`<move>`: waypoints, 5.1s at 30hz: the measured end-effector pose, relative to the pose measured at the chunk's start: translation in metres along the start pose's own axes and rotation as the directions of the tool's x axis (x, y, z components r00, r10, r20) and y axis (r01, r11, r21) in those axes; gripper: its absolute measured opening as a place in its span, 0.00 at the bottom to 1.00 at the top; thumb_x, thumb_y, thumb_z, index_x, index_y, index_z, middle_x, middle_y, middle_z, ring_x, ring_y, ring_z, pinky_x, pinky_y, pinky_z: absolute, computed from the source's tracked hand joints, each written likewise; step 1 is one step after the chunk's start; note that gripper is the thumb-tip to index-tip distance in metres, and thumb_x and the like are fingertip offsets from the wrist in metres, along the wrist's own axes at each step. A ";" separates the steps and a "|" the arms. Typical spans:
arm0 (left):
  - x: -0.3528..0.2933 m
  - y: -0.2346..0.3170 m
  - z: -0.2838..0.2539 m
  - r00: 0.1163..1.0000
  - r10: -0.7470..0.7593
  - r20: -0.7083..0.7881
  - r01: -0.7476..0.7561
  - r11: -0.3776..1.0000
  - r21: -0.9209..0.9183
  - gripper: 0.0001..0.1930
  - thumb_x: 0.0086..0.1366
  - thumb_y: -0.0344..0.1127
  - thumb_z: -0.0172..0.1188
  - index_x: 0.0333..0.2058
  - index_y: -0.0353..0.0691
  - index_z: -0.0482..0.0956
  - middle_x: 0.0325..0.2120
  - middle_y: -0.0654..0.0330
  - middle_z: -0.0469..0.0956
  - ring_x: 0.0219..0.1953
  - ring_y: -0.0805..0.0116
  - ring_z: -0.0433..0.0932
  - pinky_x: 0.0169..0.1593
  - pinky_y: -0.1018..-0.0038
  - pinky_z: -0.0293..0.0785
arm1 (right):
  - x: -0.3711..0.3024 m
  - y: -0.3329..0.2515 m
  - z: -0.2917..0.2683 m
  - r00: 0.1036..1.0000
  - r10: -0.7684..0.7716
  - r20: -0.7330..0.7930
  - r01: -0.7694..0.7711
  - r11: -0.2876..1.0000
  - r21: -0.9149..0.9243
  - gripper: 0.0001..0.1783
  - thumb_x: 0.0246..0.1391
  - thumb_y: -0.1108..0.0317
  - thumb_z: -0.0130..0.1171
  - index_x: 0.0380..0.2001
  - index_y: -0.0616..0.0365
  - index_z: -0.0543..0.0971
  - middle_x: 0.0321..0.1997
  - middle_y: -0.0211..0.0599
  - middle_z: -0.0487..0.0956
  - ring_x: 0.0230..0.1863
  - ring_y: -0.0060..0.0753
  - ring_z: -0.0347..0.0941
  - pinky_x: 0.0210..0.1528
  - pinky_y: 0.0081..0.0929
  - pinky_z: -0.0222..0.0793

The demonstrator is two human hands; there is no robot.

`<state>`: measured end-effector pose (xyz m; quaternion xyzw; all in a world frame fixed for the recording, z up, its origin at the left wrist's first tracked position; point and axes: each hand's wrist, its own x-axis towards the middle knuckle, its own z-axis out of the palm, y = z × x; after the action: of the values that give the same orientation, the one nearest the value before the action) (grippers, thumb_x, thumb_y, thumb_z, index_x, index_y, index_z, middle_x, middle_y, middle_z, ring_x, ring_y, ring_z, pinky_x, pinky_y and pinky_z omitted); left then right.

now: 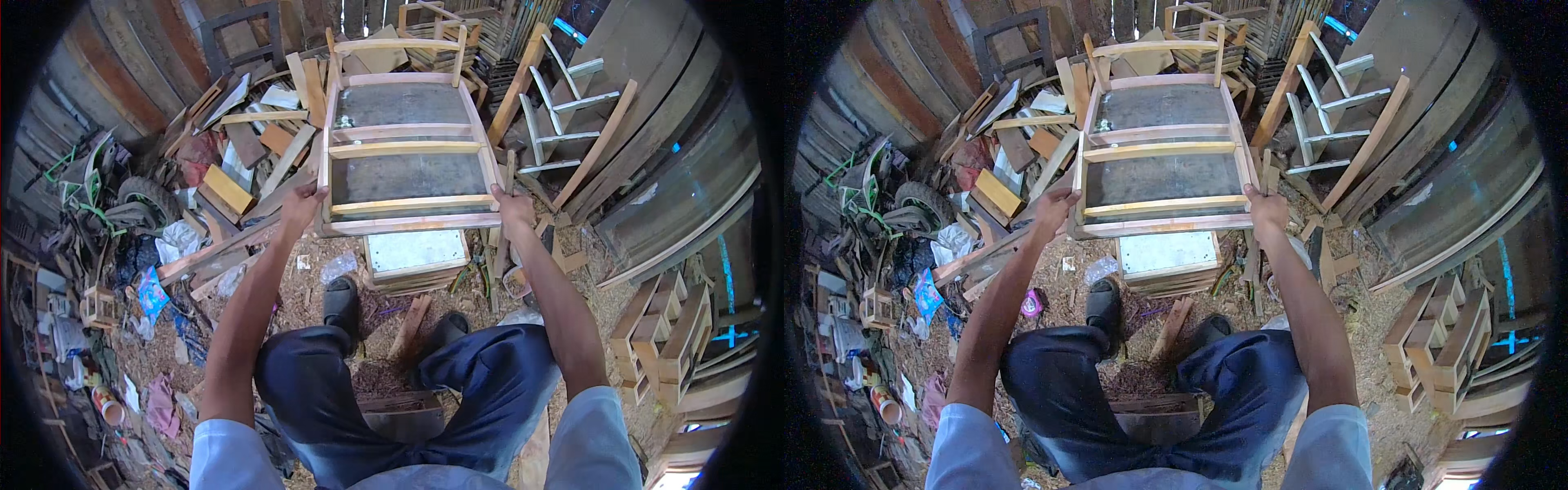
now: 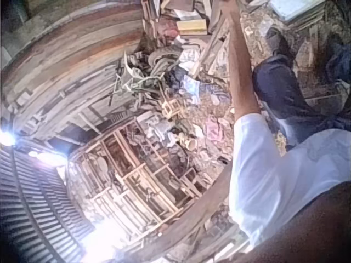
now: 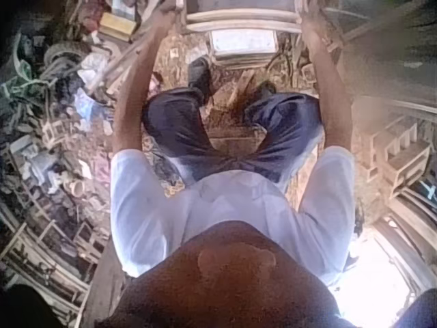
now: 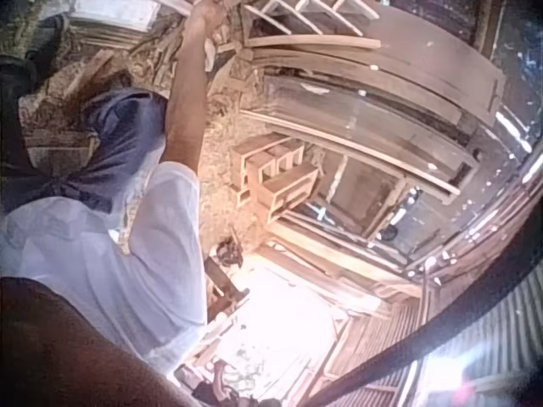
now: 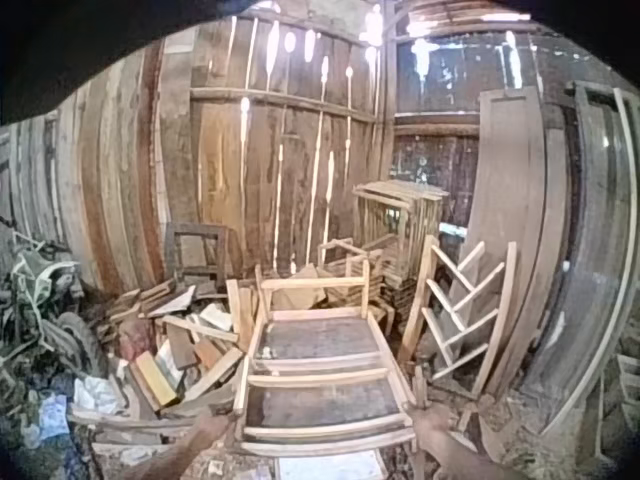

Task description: Assembling a wooden frame by hammering small slats into place.

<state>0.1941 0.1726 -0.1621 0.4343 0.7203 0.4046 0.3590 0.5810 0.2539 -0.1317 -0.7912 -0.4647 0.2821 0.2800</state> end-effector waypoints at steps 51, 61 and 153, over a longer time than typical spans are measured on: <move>-0.005 -0.022 -0.036 0.887 -0.307 0.344 0.288 0.952 0.108 0.33 0.54 0.46 0.68 0.53 0.34 0.67 0.35 0.58 0.75 0.32 0.70 0.73 0.30 0.72 0.69 | -0.018 0.026 -0.037 0.894 -0.049 0.446 -0.162 0.892 0.423 0.18 0.54 0.65 0.59 0.46 0.63 0.73 0.41 0.41 0.77 0.39 0.33 0.71 0.39 0.32 0.69; -0.016 -0.019 -0.027 0.898 -0.229 0.377 0.240 0.971 0.018 0.32 0.57 0.51 0.62 0.55 0.37 0.67 0.44 0.55 0.74 0.42 0.64 0.74 0.42 0.69 0.71 | 0.017 0.061 -0.013 0.899 -0.402 0.170 0.399 0.915 0.057 0.20 0.54 0.65 0.57 0.47 0.65 0.72 0.41 0.54 0.77 0.42 0.50 0.74 0.45 0.36 0.67; -0.016 -0.012 -0.022 0.981 0.146 0.129 -0.149 0.989 0.009 0.23 0.52 0.29 0.61 0.49 0.36 0.70 0.34 0.56 0.76 0.37 0.64 0.74 0.42 0.69 0.69 | -0.035 0.028 -0.031 0.774 -0.590 0.231 0.553 0.807 0.208 0.27 0.44 0.66 0.65 0.48 0.65 0.72 0.41 0.48 0.77 0.43 0.44 0.73 0.50 0.31 0.65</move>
<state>0.1767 0.1488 -0.1609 0.5147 0.6653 0.3949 0.3694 0.6046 0.2059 -0.1240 -0.5435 -0.6995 0.3235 0.3327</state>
